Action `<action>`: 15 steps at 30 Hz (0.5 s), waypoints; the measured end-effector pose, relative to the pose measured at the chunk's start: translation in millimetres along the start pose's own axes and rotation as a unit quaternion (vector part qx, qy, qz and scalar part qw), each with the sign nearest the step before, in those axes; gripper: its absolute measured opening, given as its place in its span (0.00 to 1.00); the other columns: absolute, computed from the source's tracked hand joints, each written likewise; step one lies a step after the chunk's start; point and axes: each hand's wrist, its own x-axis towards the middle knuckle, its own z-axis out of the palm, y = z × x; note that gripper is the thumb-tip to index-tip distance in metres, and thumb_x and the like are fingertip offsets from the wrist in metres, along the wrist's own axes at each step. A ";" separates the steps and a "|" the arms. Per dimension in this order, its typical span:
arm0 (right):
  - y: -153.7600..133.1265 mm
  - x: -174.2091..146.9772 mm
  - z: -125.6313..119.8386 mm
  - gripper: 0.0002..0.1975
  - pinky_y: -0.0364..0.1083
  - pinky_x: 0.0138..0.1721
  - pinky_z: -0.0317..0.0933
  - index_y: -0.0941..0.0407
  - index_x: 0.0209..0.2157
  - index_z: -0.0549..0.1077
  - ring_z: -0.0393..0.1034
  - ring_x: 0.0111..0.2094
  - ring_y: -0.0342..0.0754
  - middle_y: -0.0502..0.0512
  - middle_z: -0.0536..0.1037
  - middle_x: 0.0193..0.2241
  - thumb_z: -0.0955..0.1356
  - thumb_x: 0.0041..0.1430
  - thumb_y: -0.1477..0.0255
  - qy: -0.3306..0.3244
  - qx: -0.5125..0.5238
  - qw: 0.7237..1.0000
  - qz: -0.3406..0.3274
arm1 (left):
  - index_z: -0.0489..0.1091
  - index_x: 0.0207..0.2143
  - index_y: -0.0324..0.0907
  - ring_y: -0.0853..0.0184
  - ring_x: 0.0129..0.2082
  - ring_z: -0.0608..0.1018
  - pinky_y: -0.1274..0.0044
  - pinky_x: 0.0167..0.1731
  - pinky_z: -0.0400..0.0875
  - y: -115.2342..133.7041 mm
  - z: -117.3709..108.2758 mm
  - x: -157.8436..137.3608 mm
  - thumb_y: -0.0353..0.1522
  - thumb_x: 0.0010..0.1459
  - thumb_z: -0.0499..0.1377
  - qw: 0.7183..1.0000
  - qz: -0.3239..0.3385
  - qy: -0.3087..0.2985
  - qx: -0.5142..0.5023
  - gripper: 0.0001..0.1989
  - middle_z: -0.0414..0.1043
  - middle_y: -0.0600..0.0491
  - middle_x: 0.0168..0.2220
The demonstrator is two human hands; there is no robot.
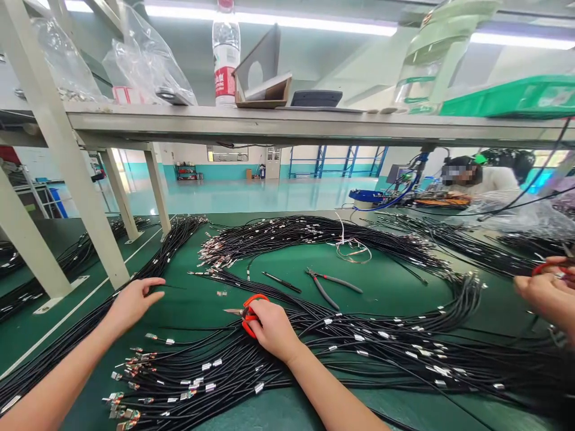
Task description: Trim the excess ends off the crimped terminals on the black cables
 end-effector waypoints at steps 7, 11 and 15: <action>1.4 0.2 0.6 0.06 0.42 0.28 0.56 0.55 0.28 0.63 0.63 0.27 0.45 0.51 0.70 0.25 0.61 0.49 0.80 -0.004 0.006 1.000 -0.002 | 0.69 0.40 0.32 0.50 0.36 0.72 0.66 0.37 0.62 -40.4 1.2 5.6 0.35 0.50 0.49 0.969 -0.012 -0.019 0.246 0.19 0.68 0.38 0.33; 1.9 0.7 0.7 0.06 0.42 0.28 0.56 0.55 0.28 0.63 0.63 0.26 0.45 0.51 0.70 0.25 0.61 0.49 0.80 -0.001 0.008 1.000 -0.001 | 0.68 0.35 0.30 0.49 0.34 0.73 0.65 0.34 0.63 -52.0 -13.7 -14.3 0.38 0.53 0.45 0.950 -0.021 -0.033 0.311 0.21 0.69 0.36 0.31; 2.4 1.1 1.9 0.07 0.42 0.27 0.55 0.55 0.28 0.62 0.63 0.26 0.46 0.51 0.70 0.24 0.60 0.49 0.81 0.003 0.011 1.000 -0.001 | 0.67 0.31 0.34 0.50 0.31 0.74 0.66 0.29 0.64 -43.7 -16.8 -33.7 0.38 0.56 0.40 0.929 -0.036 -0.062 0.362 0.20 0.70 0.39 0.29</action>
